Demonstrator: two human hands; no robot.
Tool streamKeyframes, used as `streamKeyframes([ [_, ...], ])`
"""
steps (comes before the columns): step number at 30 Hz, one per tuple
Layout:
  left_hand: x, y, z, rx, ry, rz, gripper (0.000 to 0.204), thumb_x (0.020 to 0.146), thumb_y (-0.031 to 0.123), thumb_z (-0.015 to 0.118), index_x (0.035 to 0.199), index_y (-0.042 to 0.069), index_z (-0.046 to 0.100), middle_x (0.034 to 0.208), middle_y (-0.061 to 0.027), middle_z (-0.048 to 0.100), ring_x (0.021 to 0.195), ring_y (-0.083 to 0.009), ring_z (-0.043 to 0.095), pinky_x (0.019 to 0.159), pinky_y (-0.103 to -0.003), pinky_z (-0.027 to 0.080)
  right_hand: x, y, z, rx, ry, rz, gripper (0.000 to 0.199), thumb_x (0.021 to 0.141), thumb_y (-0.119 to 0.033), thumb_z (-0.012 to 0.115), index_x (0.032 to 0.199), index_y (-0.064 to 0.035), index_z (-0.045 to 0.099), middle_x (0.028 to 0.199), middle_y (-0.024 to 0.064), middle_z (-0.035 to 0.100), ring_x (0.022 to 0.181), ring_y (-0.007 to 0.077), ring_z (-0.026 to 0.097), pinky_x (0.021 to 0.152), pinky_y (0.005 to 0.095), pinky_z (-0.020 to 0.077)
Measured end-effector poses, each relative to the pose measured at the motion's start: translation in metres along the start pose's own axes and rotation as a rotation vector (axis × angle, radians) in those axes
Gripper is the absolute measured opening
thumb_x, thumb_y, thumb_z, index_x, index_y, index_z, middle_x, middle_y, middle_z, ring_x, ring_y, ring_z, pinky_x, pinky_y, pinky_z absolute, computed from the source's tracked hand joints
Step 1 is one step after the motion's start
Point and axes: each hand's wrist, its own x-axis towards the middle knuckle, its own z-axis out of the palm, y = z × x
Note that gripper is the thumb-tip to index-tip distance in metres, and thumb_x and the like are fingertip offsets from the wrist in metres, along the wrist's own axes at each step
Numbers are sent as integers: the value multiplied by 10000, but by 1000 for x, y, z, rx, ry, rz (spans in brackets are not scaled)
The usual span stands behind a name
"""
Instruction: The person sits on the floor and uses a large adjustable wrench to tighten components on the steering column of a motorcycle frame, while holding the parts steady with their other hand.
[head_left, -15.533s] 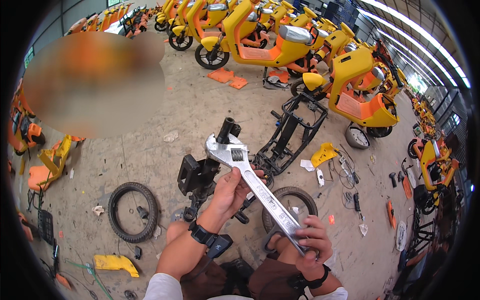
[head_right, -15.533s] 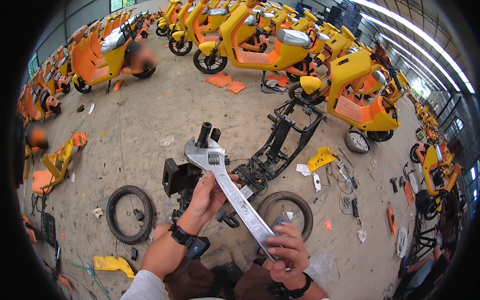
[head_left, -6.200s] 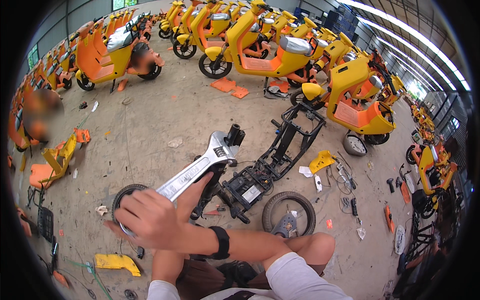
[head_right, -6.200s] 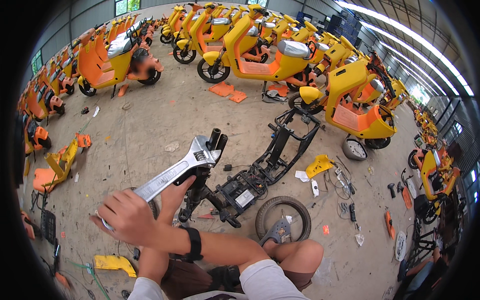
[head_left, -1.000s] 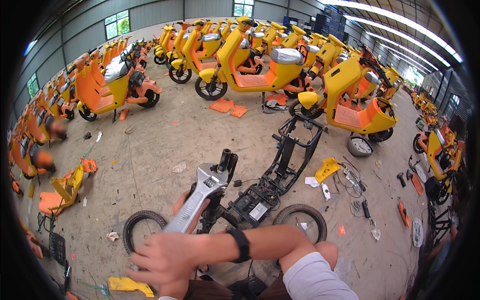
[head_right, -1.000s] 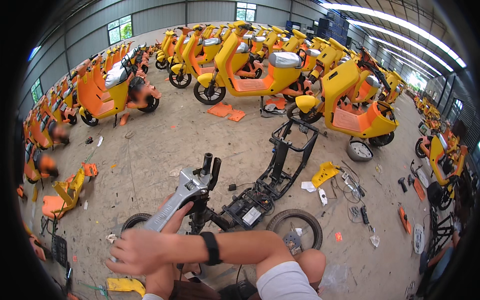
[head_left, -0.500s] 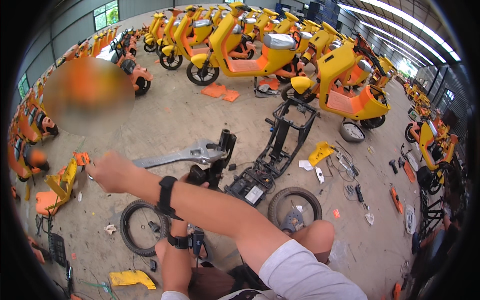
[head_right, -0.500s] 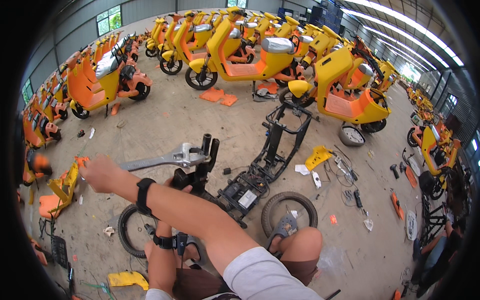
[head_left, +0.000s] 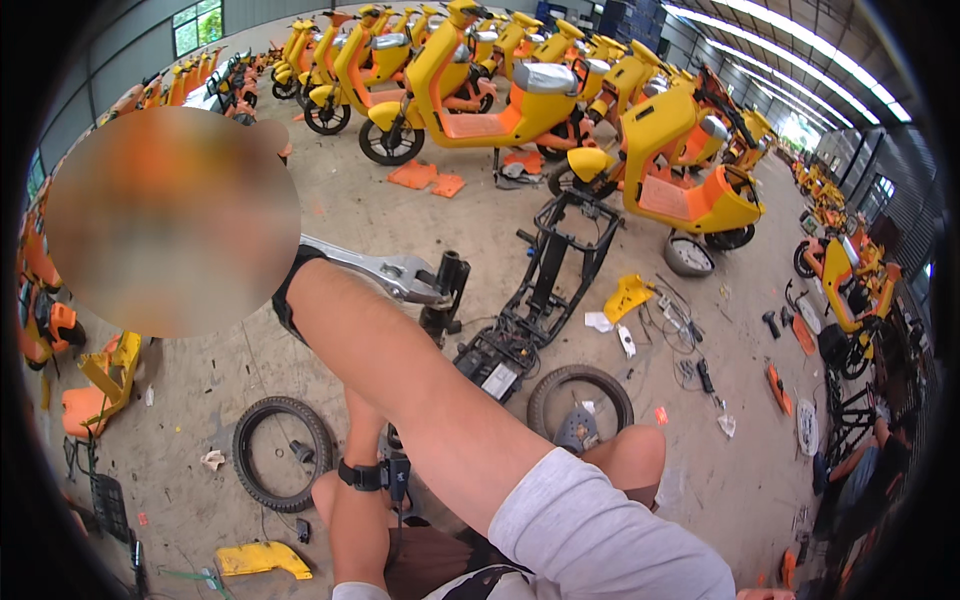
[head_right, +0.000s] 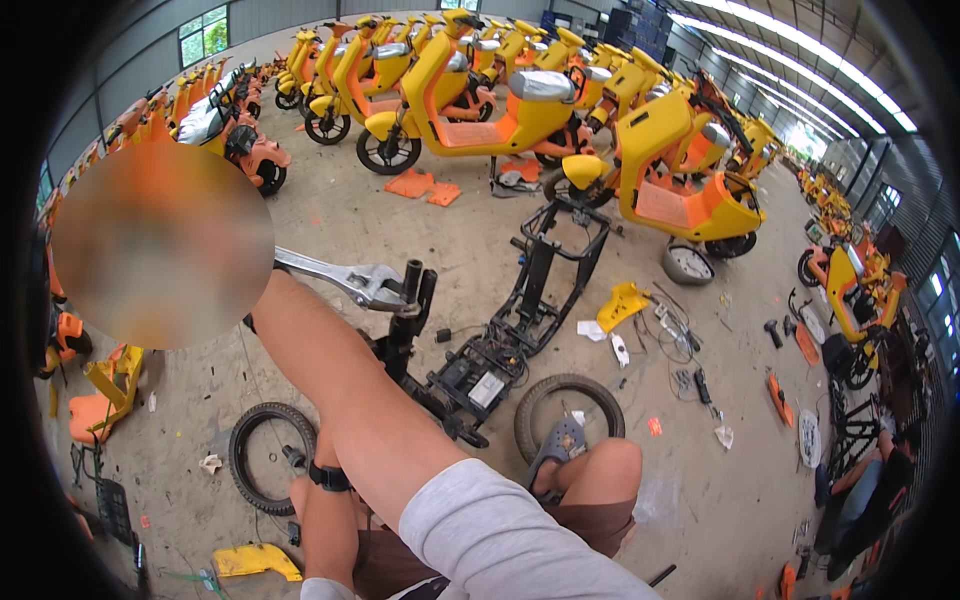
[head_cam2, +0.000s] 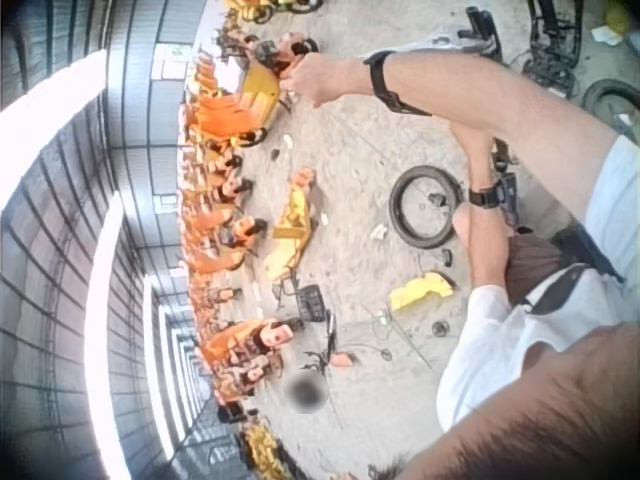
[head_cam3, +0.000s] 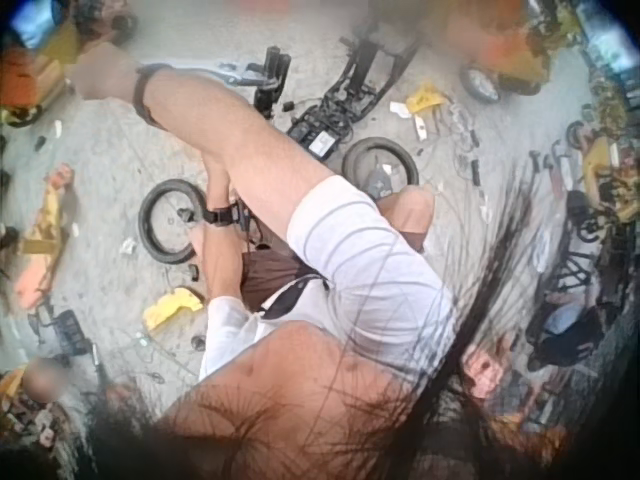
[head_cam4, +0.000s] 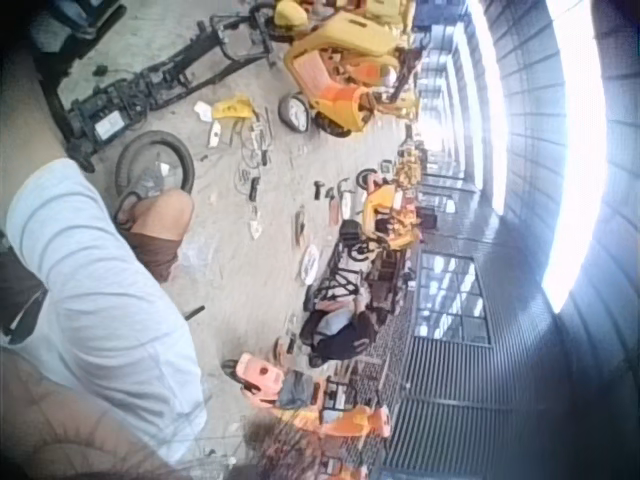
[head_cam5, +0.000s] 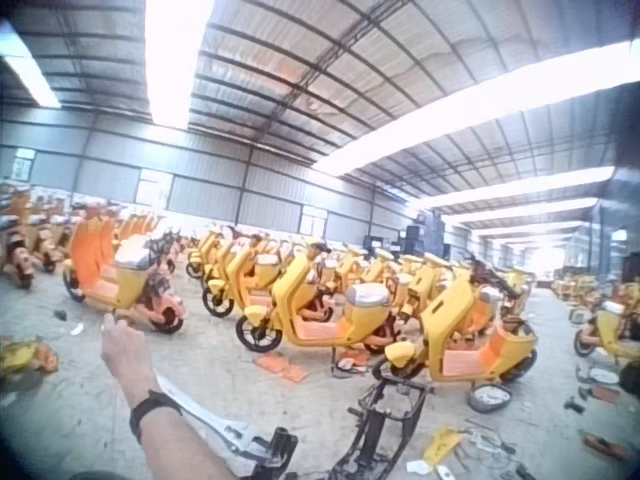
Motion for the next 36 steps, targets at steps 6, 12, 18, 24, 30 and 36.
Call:
streamKeyframes([
  [6, -11, -1, -16, 36, -24, -38, 530, 742, 204, 801, 1158, -21, 561, 930, -108, 665, 825, -204, 620, 733, -347, 498, 14, 16, 26, -27, -164, 132, 260, 825, -121, 587, 1074, -46, 595, 941, 119, 675, 849, 246, 682, 742, 356, 518],
  [12, -17, -5, -10, 80, -76, -42, 472, 736, 201, 791, 1103, -21, 593, 909, -115, 682, 818, -212, 639, 729, -354, 500, 0, 56, 111, 273, -24, 302, 268, 828, -150, 604, 1072, -40, 595, 907, 135, 675, 840, 268, 679, 719, 346, 519],
  [18, -7, -19, -24, 115, -23, -70, 417, 729, 197, 780, 1048, -22, 626, 888, -121, 698, 811, -219, 658, 725, -361, 502, 10, 32, 93, 45, -68, 154, 228, 806, -137, 597, 1005, -41, 654, 862, 147, 694, 808, 281, 697, 649, 394, 533],
  [24, 5, 9, -11, 88, 13, -62, 388, 705, 186, 782, 1008, -20, 654, 855, -124, 709, 775, -195, 662, 716, -351, 507, 27, 33, 7, 59, 35, 59, 170, 833, -169, 622, 823, -11, 683, 770, 130, 695, 744, 285, 697, 632, 433, 558],
  [30, 8, -15, 6, -113, 96, 64, 473, 741, 168, 807, 1098, -79, 619, 922, -119, 696, 776, -157, 632, 719, -300, 509, 38, 29, -100, 414, 511, 29, 143, 805, -54, 568, 908, 35, 613, 748, 211, 639, 730, 388, 641, 599, 454, 510],
  [36, 5, -7, -7, -38, -8, -46, 508, 794, 192, 794, 1155, -97, 582, 970, -111, 662, 867, -138, 596, 805, -278, 488, 22, 34, -212, 501, 1112, -154, 124, 782, 7, 548, 901, 42, 551, 658, 247, 578, 649, 424, 600, 527, 439, 442],
])
